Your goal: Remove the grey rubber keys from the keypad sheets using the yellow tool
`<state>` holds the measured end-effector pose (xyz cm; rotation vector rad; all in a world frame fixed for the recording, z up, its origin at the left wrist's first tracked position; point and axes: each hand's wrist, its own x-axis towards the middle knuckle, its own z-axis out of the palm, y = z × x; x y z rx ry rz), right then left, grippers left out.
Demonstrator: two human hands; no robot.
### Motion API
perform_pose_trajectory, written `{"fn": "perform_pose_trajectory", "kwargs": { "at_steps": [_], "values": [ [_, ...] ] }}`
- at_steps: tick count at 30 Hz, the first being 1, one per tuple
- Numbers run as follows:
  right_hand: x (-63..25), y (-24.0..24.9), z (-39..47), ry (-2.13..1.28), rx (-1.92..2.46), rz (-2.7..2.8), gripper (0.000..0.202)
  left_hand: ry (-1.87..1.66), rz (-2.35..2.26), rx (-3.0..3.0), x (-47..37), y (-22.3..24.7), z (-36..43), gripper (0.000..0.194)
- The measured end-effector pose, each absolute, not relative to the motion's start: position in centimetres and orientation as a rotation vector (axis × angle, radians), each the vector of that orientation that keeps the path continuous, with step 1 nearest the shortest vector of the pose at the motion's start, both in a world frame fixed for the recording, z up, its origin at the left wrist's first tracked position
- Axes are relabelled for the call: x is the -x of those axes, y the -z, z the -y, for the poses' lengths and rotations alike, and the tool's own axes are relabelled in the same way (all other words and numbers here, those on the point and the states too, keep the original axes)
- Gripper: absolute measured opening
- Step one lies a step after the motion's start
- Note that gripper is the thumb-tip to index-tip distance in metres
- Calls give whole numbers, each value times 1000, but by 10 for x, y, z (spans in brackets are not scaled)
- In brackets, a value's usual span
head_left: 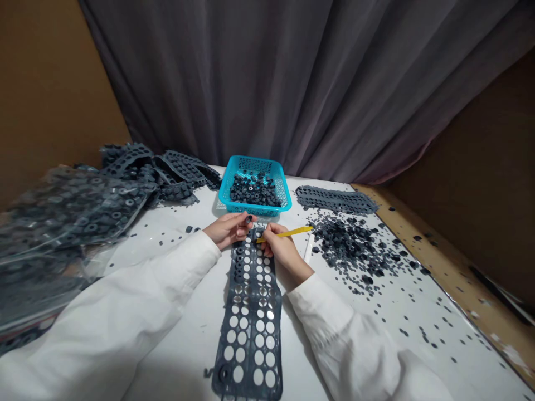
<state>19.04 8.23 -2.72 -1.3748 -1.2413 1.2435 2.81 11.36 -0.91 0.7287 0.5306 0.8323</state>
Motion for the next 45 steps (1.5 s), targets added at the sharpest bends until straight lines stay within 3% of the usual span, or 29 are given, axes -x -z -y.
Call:
{"fn": "perform_pose_trajectory", "kwargs": {
  "at_steps": [5, 13, 32, 40, 45],
  "values": [
    [-190, 28, -83, -1243, 1380, 1233, 13, -831, -612, -664, -28, 10, -116, 35],
    [-192, 29, -83, -1250, 1349, 1253, 12, -844, -644, -589, -30, 7, -118, 50],
    [-192, 26, -83, -1241, 1363, 1260, 14, -936, -628, -684, -34, 2, -114, 36],
    [-191, 30, -83, -1246, 1356, 1224, 11, -1508, -1255, -1720, -19, -19, -131, 24],
    [-193, 33, -85, -1263, 1357, 1228, 12, -1120, -1656, -2259, -17, -1, -132, 44]
  ]
}}
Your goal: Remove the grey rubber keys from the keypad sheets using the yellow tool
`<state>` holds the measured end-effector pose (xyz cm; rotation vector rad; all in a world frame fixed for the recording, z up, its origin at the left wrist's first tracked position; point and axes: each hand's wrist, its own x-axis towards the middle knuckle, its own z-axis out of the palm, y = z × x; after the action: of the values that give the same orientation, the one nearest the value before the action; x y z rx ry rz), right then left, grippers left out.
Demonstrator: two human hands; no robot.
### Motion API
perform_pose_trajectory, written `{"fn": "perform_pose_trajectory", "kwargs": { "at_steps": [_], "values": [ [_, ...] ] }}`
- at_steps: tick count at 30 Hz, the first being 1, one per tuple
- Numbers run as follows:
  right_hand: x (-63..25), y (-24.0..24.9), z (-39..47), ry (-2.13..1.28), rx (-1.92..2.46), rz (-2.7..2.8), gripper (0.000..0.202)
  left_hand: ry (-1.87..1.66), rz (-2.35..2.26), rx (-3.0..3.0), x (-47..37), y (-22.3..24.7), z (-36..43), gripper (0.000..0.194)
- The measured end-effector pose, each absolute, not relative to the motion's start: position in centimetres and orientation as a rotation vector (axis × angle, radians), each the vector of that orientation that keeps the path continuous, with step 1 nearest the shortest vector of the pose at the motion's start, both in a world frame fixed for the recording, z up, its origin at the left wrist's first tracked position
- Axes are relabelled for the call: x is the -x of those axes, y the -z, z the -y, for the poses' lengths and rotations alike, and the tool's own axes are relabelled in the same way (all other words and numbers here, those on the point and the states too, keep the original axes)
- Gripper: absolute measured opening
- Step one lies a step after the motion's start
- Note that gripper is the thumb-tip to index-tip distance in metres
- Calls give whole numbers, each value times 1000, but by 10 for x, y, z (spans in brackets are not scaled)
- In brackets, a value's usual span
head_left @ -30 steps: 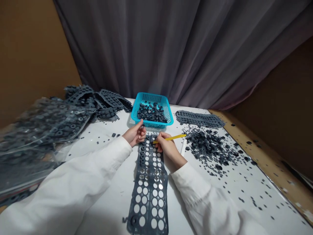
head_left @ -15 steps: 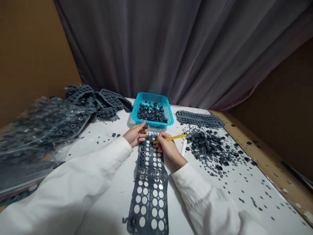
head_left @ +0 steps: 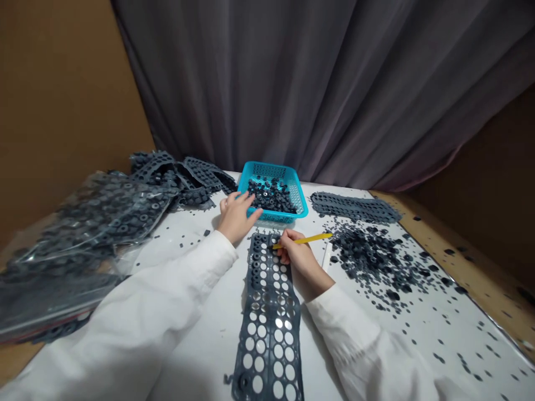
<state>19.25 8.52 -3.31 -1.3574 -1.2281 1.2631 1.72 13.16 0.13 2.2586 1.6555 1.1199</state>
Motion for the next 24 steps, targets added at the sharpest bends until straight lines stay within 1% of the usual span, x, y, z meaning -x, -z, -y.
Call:
{"fn": "perform_pose_trajectory", "kwargs": {
  "at_steps": [2, 4, 6, 8, 11, 13, 16, 19, 24],
  "values": [
    [-193, 34, -86, -1265, 1374, 1223, 13, -1010, -1696, -2330, -20, 2, -128, 49],
    [-193, 33, -86, -1276, 1386, 1220, 13, -1037, -1654, -2384, -22, -3, -124, 48],
    [-193, 32, -87, -1290, 1368, 1201, 12, -1043, -1466, -2455, -22, -11, -121, 36],
    [-193, 31, -87, -1265, 1308, 1171, 12, -904, -1229, -2497, -22, -16, -121, 20],
    [-194, 30, -89, -1169, 1217, 1153, 12, -675, -1087, -2484, -23, -12, -123, 11],
    [-193, 29, -90, -1149, 1215, 1177, 13, -639, -1110, -2473, -24, -3, -125, 11],
    [-191, 28, -90, -1161, 1260, 1226, 14, -619, -1112, -2474, -24, 6, -126, 18],
    [-189, 27, -90, -1164, 1284, 1273, 11, -595, -1096, -2480, -24, 6, -125, 21],
    [-187, 26, -91, -1099, 1365, 1319, 10, -552, -1075, -2493, -24, 3, -125, 20]
  ]
}}
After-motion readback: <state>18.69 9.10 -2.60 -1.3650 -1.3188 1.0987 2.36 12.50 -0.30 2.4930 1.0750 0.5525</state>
